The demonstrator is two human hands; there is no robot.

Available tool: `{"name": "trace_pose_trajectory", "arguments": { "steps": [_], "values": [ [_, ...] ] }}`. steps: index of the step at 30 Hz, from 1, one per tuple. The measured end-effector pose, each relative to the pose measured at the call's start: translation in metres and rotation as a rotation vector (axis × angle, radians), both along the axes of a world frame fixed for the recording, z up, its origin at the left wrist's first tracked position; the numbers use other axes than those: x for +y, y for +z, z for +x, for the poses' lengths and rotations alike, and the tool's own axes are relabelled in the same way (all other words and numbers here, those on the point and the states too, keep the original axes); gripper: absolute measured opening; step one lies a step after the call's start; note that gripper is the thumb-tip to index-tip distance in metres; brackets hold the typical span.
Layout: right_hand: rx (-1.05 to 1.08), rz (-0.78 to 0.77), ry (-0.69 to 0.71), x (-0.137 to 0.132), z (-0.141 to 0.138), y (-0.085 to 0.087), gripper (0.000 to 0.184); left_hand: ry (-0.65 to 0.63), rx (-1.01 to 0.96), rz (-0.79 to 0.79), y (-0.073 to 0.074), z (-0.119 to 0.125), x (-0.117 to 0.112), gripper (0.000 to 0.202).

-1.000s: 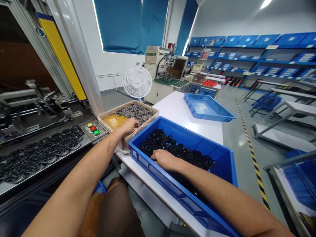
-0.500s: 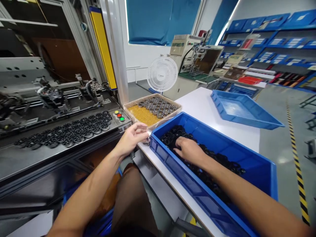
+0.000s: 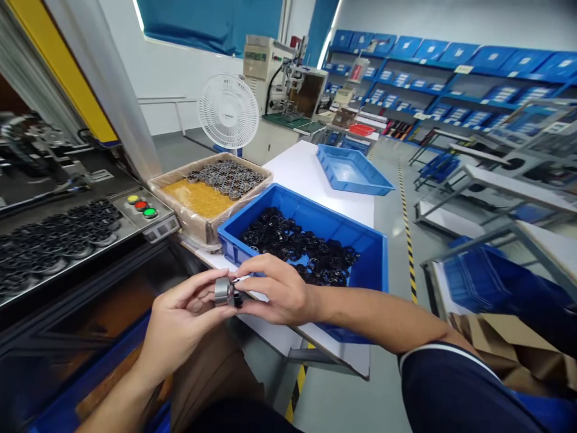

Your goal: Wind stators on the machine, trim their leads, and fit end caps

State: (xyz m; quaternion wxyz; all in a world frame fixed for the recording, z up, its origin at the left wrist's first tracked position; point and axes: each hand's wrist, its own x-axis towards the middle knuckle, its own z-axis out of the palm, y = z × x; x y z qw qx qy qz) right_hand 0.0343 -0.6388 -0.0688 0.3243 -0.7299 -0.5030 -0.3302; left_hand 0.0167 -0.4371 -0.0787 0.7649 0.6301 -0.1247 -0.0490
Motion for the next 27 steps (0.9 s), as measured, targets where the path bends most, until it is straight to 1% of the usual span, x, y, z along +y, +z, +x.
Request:
{"name": "trace_pose_trajectory", "arguments": {
  "steps": [3,6,8,10,13,16,20,23,27],
  "values": [
    [-0.029,-0.002,-0.032,-0.0022,0.0001,-0.0011,0.025,-0.011,-0.011,-0.015,-0.0001,-0.0007,-0.0077,0.045],
    [-0.003,0.015,-0.019,-0.0020,0.0010,-0.0020,0.027,0.002,-0.025,-0.036,-0.0013,-0.0007,-0.0109,0.045],
    [0.030,0.021,0.001,-0.0019,0.0020,-0.0016,0.031,0.010,-0.022,-0.044,-0.0016,-0.0012,-0.0108,0.047],
    [0.047,0.003,0.011,-0.0023,0.0029,-0.0007,0.030,0.022,-0.006,-0.051,-0.0012,-0.0023,-0.0096,0.049],
    [0.025,-0.024,-0.010,-0.0033,0.0036,-0.0002,0.028,0.026,0.014,-0.053,0.0001,-0.0039,-0.0081,0.051],
    [0.034,-0.050,-0.030,-0.0039,0.0035,-0.0013,0.033,0.022,0.012,-0.050,0.0007,-0.0042,-0.0082,0.049],
    [0.024,-0.098,-0.028,-0.0040,0.0035,-0.0029,0.031,0.038,0.014,-0.047,-0.0005,-0.0041,-0.0090,0.050],
    [-0.004,-0.073,-0.029,-0.0037,0.0040,-0.0029,0.033,0.037,0.012,-0.043,-0.0016,-0.0049,-0.0083,0.048],
    [-0.032,-0.067,-0.024,-0.0037,0.0046,-0.0024,0.031,0.054,0.017,-0.046,-0.0025,-0.0062,-0.0077,0.047]
  ]
}}
